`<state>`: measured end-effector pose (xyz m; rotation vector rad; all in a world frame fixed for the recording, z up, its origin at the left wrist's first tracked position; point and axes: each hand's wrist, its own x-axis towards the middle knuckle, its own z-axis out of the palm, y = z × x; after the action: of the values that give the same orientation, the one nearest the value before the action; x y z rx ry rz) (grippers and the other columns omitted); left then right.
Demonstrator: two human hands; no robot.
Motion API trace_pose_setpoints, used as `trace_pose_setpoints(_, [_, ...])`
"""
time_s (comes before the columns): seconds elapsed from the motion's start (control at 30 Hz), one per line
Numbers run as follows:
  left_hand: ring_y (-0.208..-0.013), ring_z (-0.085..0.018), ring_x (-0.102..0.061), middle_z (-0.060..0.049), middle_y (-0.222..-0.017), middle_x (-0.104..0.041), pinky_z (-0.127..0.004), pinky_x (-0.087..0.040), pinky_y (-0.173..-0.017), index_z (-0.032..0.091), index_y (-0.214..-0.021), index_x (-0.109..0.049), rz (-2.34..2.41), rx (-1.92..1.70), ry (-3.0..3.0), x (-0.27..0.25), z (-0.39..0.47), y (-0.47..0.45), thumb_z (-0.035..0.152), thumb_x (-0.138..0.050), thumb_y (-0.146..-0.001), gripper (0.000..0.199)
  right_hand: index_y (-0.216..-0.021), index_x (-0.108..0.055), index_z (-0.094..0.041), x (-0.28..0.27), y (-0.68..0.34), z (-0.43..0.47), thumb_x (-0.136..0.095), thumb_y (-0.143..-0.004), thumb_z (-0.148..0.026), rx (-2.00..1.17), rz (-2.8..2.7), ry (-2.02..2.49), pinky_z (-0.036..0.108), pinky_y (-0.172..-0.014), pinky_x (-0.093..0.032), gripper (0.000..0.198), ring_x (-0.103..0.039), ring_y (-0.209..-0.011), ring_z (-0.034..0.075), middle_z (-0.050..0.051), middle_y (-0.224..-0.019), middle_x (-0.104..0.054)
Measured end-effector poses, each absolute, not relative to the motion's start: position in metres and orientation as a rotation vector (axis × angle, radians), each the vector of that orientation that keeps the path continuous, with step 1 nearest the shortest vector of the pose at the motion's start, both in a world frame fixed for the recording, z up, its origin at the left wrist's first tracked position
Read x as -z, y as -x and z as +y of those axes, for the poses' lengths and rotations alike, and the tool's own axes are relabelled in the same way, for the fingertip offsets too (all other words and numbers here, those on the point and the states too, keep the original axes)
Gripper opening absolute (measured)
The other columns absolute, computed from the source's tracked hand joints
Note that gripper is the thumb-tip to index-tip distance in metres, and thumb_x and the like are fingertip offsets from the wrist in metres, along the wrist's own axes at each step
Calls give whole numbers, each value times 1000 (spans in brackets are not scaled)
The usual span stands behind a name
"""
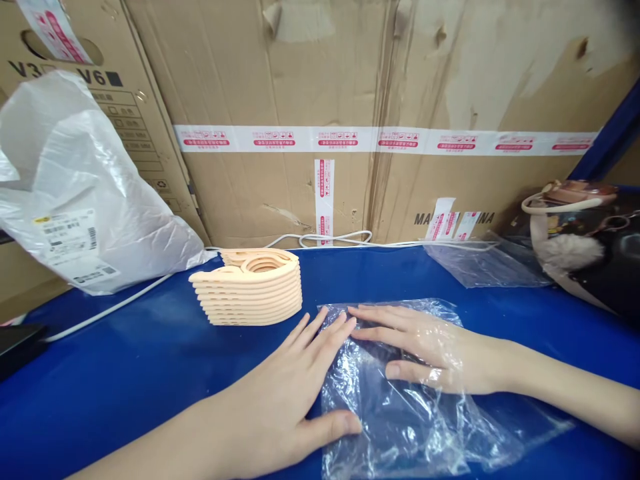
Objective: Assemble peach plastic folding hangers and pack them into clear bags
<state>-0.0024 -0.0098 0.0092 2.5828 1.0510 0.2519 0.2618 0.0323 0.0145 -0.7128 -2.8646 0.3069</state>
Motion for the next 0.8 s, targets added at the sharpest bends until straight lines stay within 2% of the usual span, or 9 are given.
trace_pose_setpoints(0.13, [-143,-31,-13,-7,-157,-15,-51,-22,-114,25,-151,-12,1198,-342,-2572,-4,-13,-1,65,-45,-87,83,-148,-28,-23,-12,-264,32,-49,-93,-44,-264,-2864,718,49,-112,-27,62,-24,-141,25,10,-156,-22])
trace_pose_setpoints(0.3, [-143,-37,-4,-13,-158,0,-60,-17,-112,27,-151,2,1160,-225,-2531,-6,-7,3,74,-49,-77,102,-148,-26,-22,-12,-266,29,-48,-93,-45,-235,-2886,714,52,-111,-27,64,-22,-142,27,12,-156,-21])
trace_pose_setpoints(0.47, [-142,-38,-1,-13,-158,3,-62,-16,-111,25,-151,3,1170,-252,-2523,-6,-6,3,75,-53,-73,109,-149,-23,-21,-14,-267,26,-46,-93,-47,-226,-2923,779,55,-110,-27,66,-21,-142,29,13,-156,-19])
trace_pose_setpoints(0.53, [-143,-36,-1,-11,-158,1,-59,-16,-113,24,-152,-2,1206,-294,-2534,-7,-10,2,69,-50,-80,97,-149,-22,-22,-14,-267,26,-47,-93,-47,-235,-2925,801,55,-110,-27,67,-20,-142,29,12,-156,-17])
trace_pose_setpoints(0.67, [-144,-27,-14,-8,-157,-13,-48,-19,-116,20,-151,-13,1260,-283,-2552,-10,-17,-1,50,-30,-98,64,-149,-25,-24,-12,-269,25,-48,-93,-44,-240,-2900,772,52,-111,-26,63,-17,-143,28,10,-157,-15])
trace_pose_setpoints(0.8, [-142,-27,-22,-9,-156,-22,-48,-24,-115,20,-150,-18,1294,-355,-2587,-8,-19,0,54,-36,-95,67,-149,-25,-25,-11,-271,25,-50,-94,-39,-221,-2863,703,50,-112,-24,62,-13,-144,27,9,-158,-12])
